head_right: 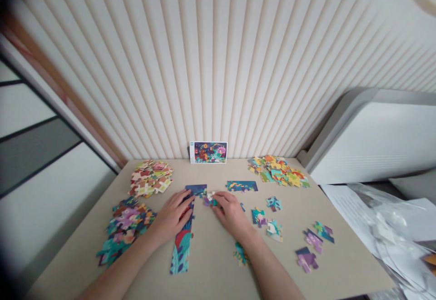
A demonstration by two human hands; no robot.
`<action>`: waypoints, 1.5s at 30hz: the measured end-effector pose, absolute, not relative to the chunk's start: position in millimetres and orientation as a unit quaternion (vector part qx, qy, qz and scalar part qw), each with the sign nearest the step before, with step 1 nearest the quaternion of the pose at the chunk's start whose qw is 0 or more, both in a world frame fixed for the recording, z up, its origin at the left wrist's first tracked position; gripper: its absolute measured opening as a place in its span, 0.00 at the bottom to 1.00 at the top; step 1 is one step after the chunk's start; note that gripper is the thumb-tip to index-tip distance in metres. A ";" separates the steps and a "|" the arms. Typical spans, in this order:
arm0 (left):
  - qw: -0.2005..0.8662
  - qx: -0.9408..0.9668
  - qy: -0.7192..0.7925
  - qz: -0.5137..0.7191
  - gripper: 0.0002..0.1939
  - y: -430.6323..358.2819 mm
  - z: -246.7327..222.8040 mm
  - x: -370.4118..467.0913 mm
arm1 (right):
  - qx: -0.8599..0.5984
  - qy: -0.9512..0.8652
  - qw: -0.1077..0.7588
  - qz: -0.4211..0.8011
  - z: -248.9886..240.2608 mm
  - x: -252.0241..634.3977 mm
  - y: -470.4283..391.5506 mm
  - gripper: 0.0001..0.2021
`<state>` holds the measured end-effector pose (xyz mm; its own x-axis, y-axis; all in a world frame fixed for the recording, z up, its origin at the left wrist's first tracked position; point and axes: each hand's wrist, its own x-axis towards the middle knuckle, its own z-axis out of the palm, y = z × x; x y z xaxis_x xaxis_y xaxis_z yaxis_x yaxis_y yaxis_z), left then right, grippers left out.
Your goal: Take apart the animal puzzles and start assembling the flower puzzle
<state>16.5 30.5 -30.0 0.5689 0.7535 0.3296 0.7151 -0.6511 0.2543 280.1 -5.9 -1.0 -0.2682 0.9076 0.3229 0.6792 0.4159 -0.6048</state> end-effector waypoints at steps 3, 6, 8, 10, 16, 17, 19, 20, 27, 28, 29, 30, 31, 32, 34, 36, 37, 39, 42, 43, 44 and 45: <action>0.045 0.884 0.414 0.211 0.21 30.5 -29.8 16.5 | -0.518 -0.780 0.308 0.168 0.1 280.0 -6.6 0.16; 0.046 0.883 0.413 0.217 0.21 30.9 -30.1 16.3 | -0.521 -0.797 0.264 0.153 2.2 279.4 -8.1 0.19; 0.046 0.883 0.415 0.215 0.21 31.1 -30.4 16.1 | -0.509 -0.817 0.227 0.148 5.0 278.0 -9.8 0.20; 0.045 0.883 0.418 0.208 0.21 31.1 -30.6 16.0 | -0.498 -0.829 0.207 0.146 8.4 275.9 -11.9 0.19; 0.040 0.885 0.419 0.198 0.21 31.0 -31.8 15.7 | -0.471 -0.849 0.204 0.123 11.2 272.4 -14.6 0.21; 0.039 0.885 0.418 0.199 0.21 31.3 -32.3 15.6 | -0.467 -0.853 0.199 0.120 10.5 272.4 -14.4 0.21; 0.039 0.885 0.416 0.204 0.21 32.0 -33.4 15.4 | -0.464 -0.858 0.189 0.114 9.6 272.5 -13.6 0.23; 0.039 0.885 0.415 0.205 0.21 32.4 -34.1 15.2 | -0.464 -0.860 0.183 0.109 9.8 272.5 -13.3 0.24; 0.044 0.886 0.414 0.207 0.21 35.9 -42.1 13.0 | -0.471 -0.873 0.125 0.035 26.8 273.3 -28.8 0.30; 0.043 0.886 0.411 0.208 0.21 36.9 -43.7 12.5 | -0.476 -0.870 0.124 0.030 30.8 274.6 -36.1 0.30; 0.042 0.888 0.408 0.209 0.21 37.9 -45.4 12.0 | -0.483 -0.866 0.127 0.026 34.6 276.7 -45.0 0.29; 0.041 0.889 0.404 0.211 0.21 39.1 -47.2 11.6 | -0.493 -0.860 0.132 0.022 37.7 279.5 -55.3 0.29; 0.039 0.891 0.400 0.213 0.22 40.3 -49.0 11.1 | -0.507 -0.850 0.140 0.019 39.8 283.2 -66.7 0.28; 0.038 0.892 0.395 0.216 0.22 41.6 -51.0 10.6 | -0.525 -0.837 0.149 0.015 40.7 287.7 -78.9 0.27; 0.034 0.893 0.390 0.220 0.22 44.1 -55.2 9.7 | -0.573 -0.802 0.168 0.007 38.6 299.3 -103.8 0.23; 0.030 0.894 0.388 0.223 0.22 46.6 -59.5 8.7 | -0.621 -0.763 0.181 -0.001 31.8 313.8 -126.9 0.18; 0.029 0.894 0.387 0.225 0.22 47.9 -61.6 8.3 | -0.643 -0.743 0.186 -0.008 27.5 321.7 -136.9 0.17; 0.026 0.894 0.387 0.227 0.23 50.7 -65.3 7.5 | -0.681 -0.707 0.188 -0.027 18.0 337.7 -153.1 0.16; 0.026 0.896 0.383 0.225 0.24 54.3 -68.8 6.9 | -0.731 -0.655 0.177 -0.072 4.7 359.3 -168.8 0.17; 0.025 0.896 0.382 0.224 0.24 55.1 -69.3 6.7 | -0.743 -0.641 0.173 -0.085 0.7 365.3 -172.5 0.18; 0.024 0.897 0.381 0.222 0.25 55.5 -69.6 6.5 | -0.751 -0.631 0.170 -0.093 -3.2 370.7 -175.9 0.18; 0.022 0.898 0.380 0.220 0.25 55.6 -69.7 6.3 | -0.756 -0.624 0.171 -0.097 -6.7 376.0 -179.2 0.19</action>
